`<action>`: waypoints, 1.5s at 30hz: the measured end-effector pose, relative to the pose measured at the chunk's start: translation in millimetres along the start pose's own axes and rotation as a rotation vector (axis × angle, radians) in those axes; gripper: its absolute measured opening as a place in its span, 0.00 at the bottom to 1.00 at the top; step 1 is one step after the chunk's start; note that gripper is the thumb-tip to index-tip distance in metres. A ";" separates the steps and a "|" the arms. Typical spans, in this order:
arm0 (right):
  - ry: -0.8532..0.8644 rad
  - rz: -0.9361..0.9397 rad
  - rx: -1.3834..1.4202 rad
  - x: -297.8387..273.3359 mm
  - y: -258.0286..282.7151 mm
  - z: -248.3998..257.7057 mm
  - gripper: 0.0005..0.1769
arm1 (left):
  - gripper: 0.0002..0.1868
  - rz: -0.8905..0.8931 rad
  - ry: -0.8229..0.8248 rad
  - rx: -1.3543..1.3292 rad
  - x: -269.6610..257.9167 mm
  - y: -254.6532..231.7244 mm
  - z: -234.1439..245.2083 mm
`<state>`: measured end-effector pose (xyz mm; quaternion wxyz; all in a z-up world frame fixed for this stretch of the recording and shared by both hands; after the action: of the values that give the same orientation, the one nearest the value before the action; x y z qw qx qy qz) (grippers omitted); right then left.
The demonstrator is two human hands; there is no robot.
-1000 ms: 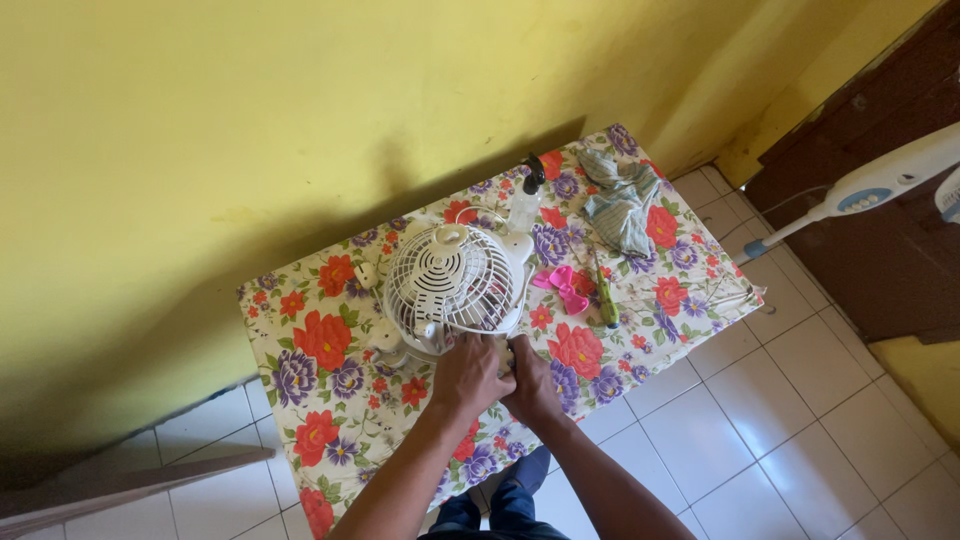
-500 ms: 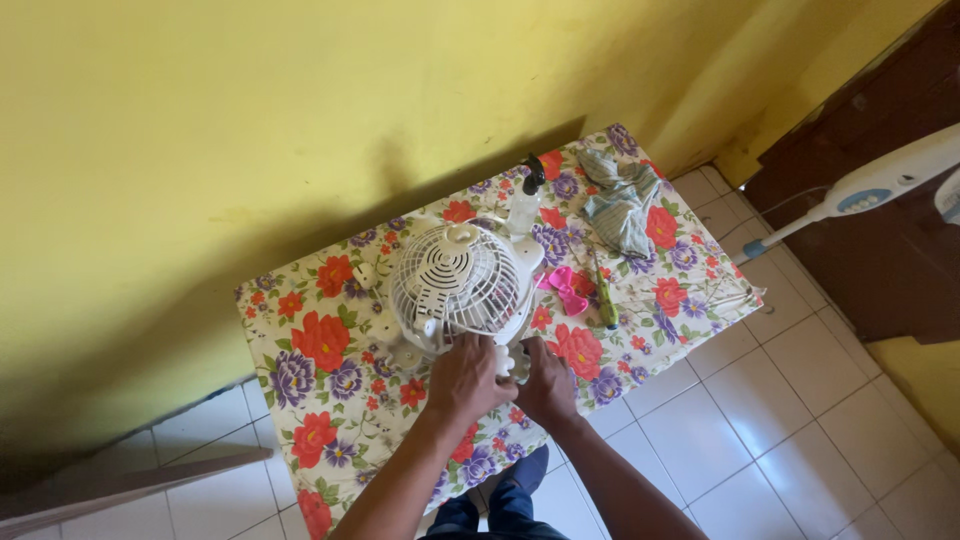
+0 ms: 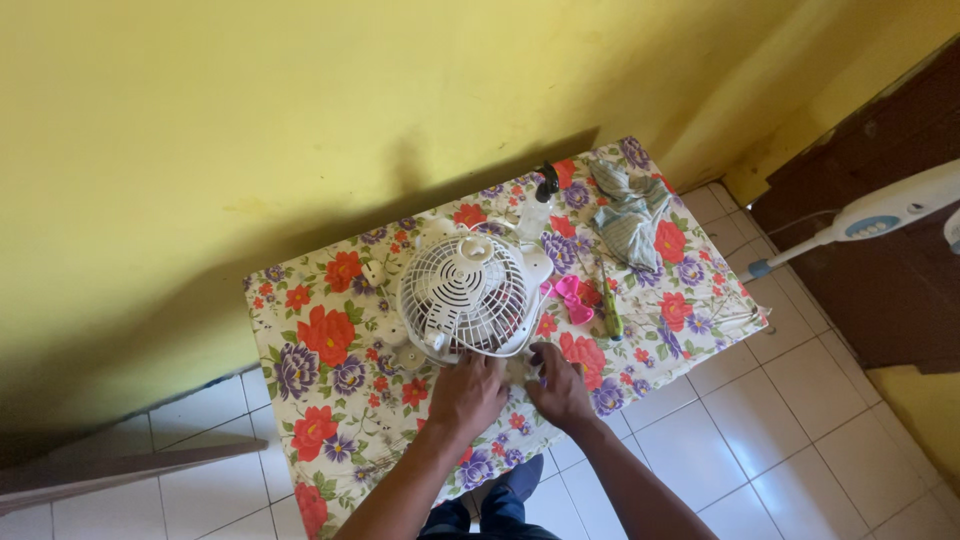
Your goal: The person disassembles a small white and pink electric fan on a floral tablecloth. They remove the front grille, then the rear grille and fan blades, and finally wipe the fan blades with a cloth.
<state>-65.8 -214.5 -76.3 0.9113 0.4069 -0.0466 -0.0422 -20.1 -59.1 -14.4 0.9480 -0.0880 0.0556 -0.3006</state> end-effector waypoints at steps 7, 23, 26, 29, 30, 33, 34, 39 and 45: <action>-0.371 -0.129 -0.008 44.5 -51.2 10.9 0.10 | 0.20 0.199 -0.007 -0.361 7.6 33.6 36.8; -0.153 -0.455 0.476 160.8 -110.3 2.1 0.24 | 0.38 0.970 -0.015 -0.692 37.6 219.3 -62.9; -0.181 -0.423 0.520 167.1 -108.4 1.4 0.22 | 0.41 0.954 0.011 -0.824 38.9 212.2 -57.4; -0.235 -0.501 0.457 164.2 -110.4 6.2 0.20 | 0.42 0.975 -0.020 -0.938 40.0 205.6 -44.4; -0.267 -0.493 0.479 164.0 -107.4 7.6 0.19 | 0.42 0.988 -0.040 -0.968 40.3 204.4 -39.5; -0.292 -0.438 0.558 167.6 -92.7 14.6 0.17 | 0.38 1.055 -0.028 -1.271 36.1 197.9 -37.3; -0.288 -0.415 0.587 168.7 -85.9 17.4 0.16 | 0.38 1.045 -0.057 -1.228 36.1 198.9 -31.8; -0.286 -0.427 0.655 162.6 -46.0 40.3 0.14 | 0.35 0.948 -0.193 -1.007 32.1 201.9 0.9; -0.287 -0.353 0.788 158.1 19.9 62.0 0.13 | 0.32 0.924 -0.413 -1.003 19.3 204.9 41.3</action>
<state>84.4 -265.1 -12.2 0.6501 0.7145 -0.1146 -0.2318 117.0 99.9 -16.1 0.8149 -0.5364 0.0380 0.2165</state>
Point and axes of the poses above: each hand's wrist, its own x-axis towards the middle knuckle, its own z-axis out of the back of the hand, y = z × x, the point moved 7 cm from there along x, towards the middle knuckle, and after that the axes turned 6 degrees about z, right-handed, at the moved point
